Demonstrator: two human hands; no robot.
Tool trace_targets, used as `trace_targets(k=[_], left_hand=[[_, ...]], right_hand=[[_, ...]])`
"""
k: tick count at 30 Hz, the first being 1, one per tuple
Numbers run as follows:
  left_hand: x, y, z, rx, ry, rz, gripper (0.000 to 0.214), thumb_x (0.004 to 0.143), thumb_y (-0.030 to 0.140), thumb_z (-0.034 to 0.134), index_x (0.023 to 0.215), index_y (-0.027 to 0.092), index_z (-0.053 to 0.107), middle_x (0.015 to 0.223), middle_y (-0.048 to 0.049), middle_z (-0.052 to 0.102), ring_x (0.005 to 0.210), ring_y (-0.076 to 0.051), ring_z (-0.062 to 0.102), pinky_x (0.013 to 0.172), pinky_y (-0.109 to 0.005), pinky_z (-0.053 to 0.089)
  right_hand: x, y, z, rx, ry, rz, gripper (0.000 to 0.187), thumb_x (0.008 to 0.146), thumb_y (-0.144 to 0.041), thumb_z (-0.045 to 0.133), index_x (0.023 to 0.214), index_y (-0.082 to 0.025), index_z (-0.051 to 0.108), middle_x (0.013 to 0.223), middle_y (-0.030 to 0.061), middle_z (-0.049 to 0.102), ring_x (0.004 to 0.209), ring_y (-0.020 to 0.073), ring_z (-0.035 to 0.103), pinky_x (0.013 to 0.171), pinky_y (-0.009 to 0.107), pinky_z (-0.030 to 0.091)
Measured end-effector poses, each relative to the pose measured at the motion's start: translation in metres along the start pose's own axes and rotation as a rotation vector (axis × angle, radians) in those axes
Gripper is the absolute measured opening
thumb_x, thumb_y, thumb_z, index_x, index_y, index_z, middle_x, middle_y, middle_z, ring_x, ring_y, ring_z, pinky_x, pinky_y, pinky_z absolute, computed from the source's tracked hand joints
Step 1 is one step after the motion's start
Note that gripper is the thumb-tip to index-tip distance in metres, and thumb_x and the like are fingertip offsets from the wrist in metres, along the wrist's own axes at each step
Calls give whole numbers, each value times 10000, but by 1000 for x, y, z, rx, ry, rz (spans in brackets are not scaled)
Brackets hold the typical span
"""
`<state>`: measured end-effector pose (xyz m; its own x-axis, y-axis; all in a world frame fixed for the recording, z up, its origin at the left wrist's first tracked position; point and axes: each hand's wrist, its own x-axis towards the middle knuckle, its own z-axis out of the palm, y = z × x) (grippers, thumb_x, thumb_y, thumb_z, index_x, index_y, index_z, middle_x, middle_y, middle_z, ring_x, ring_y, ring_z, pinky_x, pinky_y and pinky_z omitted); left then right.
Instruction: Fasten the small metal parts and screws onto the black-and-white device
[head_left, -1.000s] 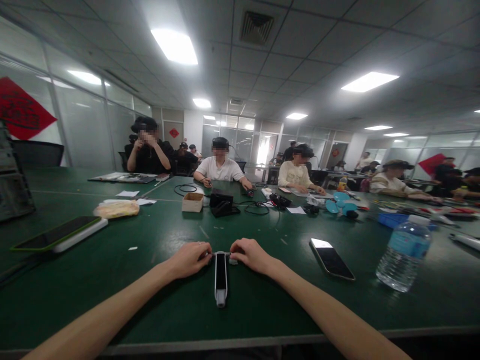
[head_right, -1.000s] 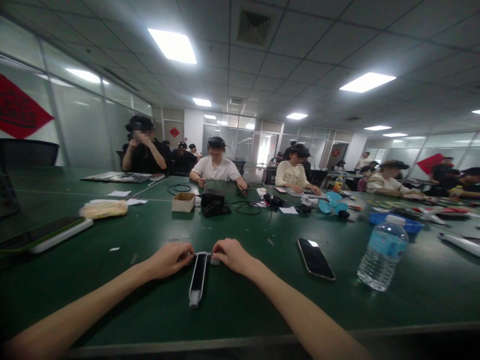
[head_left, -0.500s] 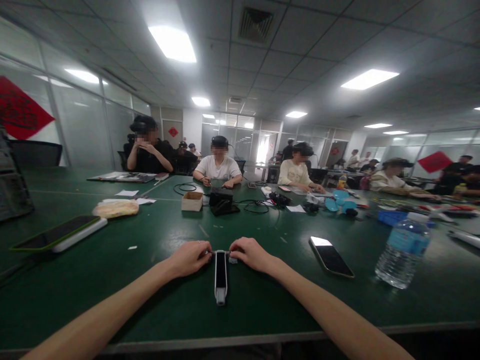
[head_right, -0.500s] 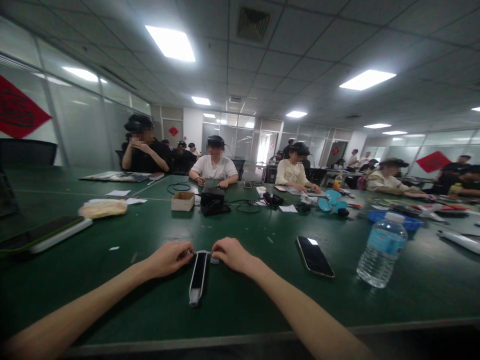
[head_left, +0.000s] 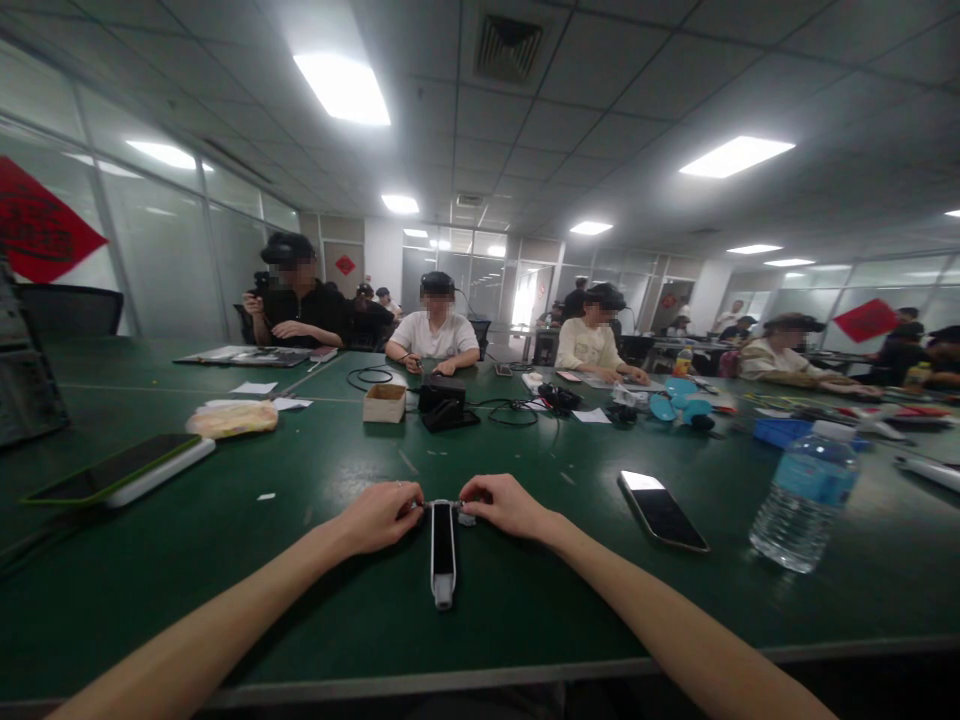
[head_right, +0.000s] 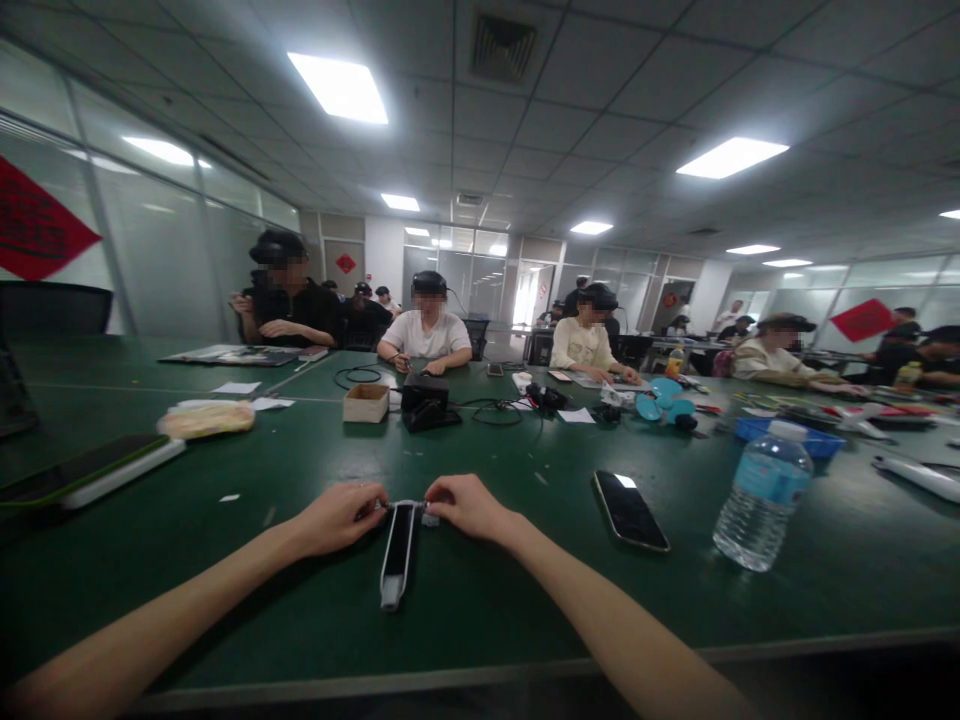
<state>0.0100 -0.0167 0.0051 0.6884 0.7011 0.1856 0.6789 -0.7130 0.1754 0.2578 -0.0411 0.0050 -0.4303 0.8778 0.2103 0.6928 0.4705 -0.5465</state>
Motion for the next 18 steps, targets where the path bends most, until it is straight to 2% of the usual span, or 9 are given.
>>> trace_targets(k=[11, 18], left_hand=[[0, -1, 2, 0, 11, 9, 209, 897, 320, 433, 940, 202, 600, 780, -30, 651, 715, -184, 596, 634, -277, 406], [0, 2, -1, -1, -5, 1, 212, 902, 321, 436, 954, 201, 604, 796, -36, 658, 723, -190, 601, 634, -278, 408]], right_hand=[[1, 4, 2, -31, 20, -36, 127, 844, -235, 647, 928, -159, 706, 887, 27, 682, 785, 142, 597, 692, 242, 447], [2, 4, 3, -58, 30, -33, 140, 870, -210, 592, 951, -152, 690, 901, 43, 678, 788, 147, 599, 686, 245, 447]])
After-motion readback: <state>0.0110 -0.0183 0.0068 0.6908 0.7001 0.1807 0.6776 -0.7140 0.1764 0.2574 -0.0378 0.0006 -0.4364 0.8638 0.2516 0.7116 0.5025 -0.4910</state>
